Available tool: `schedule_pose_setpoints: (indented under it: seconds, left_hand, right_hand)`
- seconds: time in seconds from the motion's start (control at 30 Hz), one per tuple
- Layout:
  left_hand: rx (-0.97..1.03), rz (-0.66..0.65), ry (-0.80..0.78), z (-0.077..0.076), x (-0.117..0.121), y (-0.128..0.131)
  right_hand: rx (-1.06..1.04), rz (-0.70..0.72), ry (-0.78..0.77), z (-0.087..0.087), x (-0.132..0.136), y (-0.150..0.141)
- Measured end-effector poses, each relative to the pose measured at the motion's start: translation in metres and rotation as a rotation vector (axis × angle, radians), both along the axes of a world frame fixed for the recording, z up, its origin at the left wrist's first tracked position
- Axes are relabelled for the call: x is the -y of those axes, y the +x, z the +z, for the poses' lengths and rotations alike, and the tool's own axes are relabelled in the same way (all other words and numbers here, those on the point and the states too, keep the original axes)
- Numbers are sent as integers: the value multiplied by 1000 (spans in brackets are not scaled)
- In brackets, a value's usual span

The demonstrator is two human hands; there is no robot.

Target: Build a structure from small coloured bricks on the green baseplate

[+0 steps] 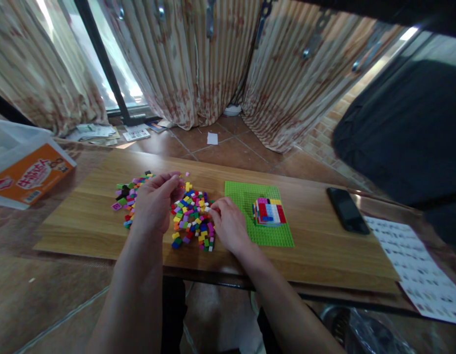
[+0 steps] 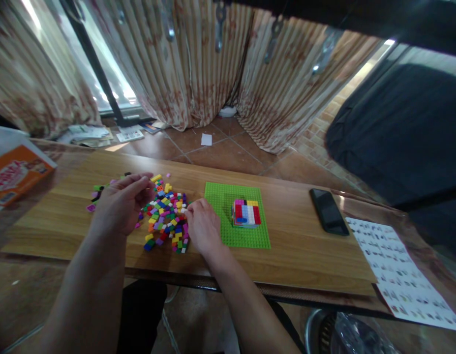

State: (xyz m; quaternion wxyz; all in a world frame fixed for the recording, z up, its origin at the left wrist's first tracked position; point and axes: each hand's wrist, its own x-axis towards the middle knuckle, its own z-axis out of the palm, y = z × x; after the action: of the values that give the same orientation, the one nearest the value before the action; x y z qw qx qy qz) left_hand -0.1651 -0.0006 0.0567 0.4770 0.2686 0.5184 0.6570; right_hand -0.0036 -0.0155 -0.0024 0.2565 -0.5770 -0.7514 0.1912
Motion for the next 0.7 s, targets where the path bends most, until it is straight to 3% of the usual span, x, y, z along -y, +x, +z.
schedule_pose_setpoints:
  seconds: [0.17,0.3,0.5,0.7]
  left_hand:
    - [-110,-80,1,-4,0,9]
    - [-216,-237,-31,-11,2,32]
    - [-110,-545,-5,-13,10,68]
    - [-111,-672,39,-11,12,96]
  right_hand:
    - [-188,3,81,11,5,9]
    - [-303,6,175,26,11,24]
    - [-396,-75,292,34,19,57]
    - [-367,-91,291,33,26,87]
